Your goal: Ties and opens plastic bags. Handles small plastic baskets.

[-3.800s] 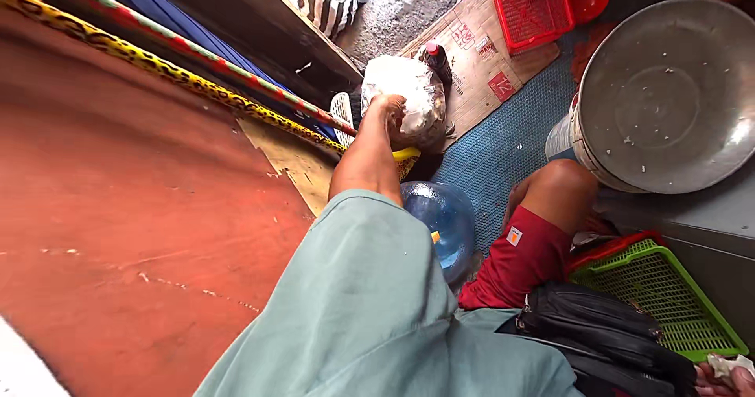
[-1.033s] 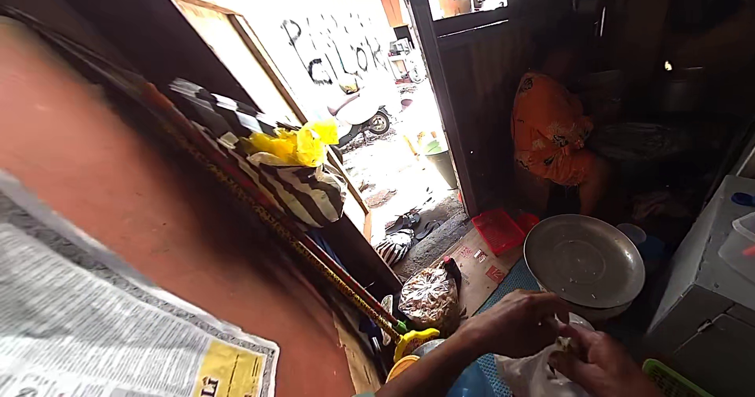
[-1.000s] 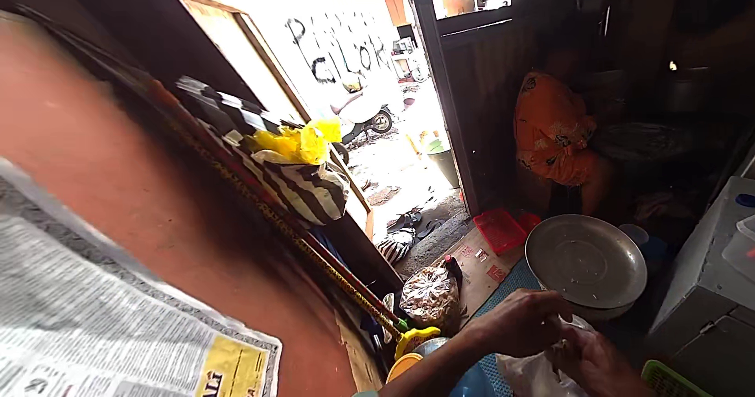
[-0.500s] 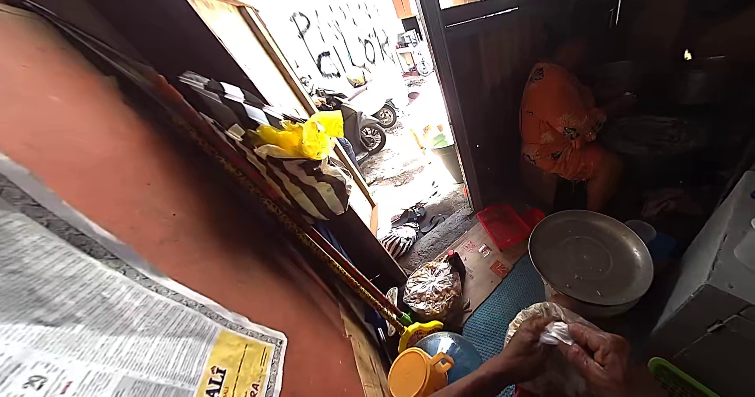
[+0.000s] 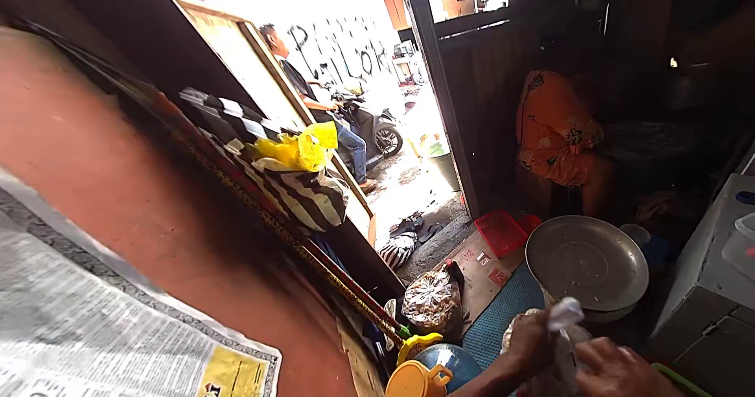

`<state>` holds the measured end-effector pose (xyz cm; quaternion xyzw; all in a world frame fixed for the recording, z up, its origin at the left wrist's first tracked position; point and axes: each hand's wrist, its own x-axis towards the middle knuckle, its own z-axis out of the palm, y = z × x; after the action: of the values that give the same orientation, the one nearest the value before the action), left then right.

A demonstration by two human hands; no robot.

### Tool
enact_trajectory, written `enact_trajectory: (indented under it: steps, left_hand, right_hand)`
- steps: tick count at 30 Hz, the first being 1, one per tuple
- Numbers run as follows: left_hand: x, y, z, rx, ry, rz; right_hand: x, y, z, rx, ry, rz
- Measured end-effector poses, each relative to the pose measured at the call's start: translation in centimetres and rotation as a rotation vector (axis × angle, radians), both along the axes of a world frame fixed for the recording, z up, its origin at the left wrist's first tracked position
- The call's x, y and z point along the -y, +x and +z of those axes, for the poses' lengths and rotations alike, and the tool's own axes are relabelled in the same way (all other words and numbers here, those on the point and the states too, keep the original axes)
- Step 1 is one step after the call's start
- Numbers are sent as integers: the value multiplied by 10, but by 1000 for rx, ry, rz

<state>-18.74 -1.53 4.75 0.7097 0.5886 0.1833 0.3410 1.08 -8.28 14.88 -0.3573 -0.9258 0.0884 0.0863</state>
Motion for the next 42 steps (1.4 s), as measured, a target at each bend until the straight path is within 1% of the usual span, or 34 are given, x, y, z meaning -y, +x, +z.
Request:
enact_trajectory:
  steps: [1,3,4,5,6,7,8,9,11,12,13,14,16,18,20,22,25,27,29,32,34,38,40,42]
  left_hand:
    - [3,3,1,-130,65,-119]
    - [10,6,-11,-219,275,-280]
    - [12,6,-17,-244,340,-324]
    - [12,7,-20,-260,387,-350]
    - [12,7,-21,-260,391,-357]
    - [12,6,-22,-228,393,-344]
    - [13,5,-25,-166,409,-309]
    - [15,3,-29,-94,443,-250]
    - [20,2,-38,16,536,-114]
    - [22,2,-42,50,602,-65]
    - [23,3,-47,64,667,-44]
    - [23,3,-50,57,718,-46]
    - [24,1,-52,45,729,-89]
    - [24,-2,-45,79,639,-117]
    - [25,-3,-34,90,540,-123]
    - [25,-5,-24,46,437,-121]
    - [25,-7,-5,-47,257,-135]
    - [24,-10,10,-93,126,-141]
    - [25,-11,20,-153,23,-112]
    - [26,-14,23,-187,-99,-80]
    - [28,-15,15,-85,-225,-84]
    - [43,-6,4,333,-603,-6]
    - [46,-5,2,521,-700,13]
    - [48,-6,2,649,-724,6]
  right_hand:
    - [-2,-11,-5,-23,139,54]
    - [-22,-23,-27,-39,409,117]
    - [-35,-24,-38,-48,497,118]
    - [-46,-23,-48,-63,542,93]
    - [-54,-20,-56,-106,552,44]
    - [-60,-18,-65,-152,522,-35]
    - [-61,-17,-72,-194,424,-144]
    - [-59,-18,-76,-214,250,-268]
    - [-59,-20,-75,-281,-265,-483]
    - [-61,-21,-78,-370,-426,-557]
    - [-63,-21,-83,-437,-536,-613]
    - [-63,-20,-88,-463,-590,-643]
    - [-63,-17,-96,-436,-632,-626]
    - [-63,-13,-102,-376,-643,-581]
    - [-59,-10,-105,-394,-639,-568]
    - [-50,-8,-100,-401,-601,-559]
    - [-40,-8,-93,-313,-553,-458]
    - [-41,-5,-93,-286,-584,-390]
    - [-46,-1,-96,-329,-662,-351]
    - [-56,3,-104,-431,-796,-301]
    - [-61,5,-110,-456,-894,-256]
    - [-61,6,-120,-487,-1099,-242]
    - [-57,9,-121,-542,-1196,-260]
    - [-51,12,-117,-586,-1228,-282]
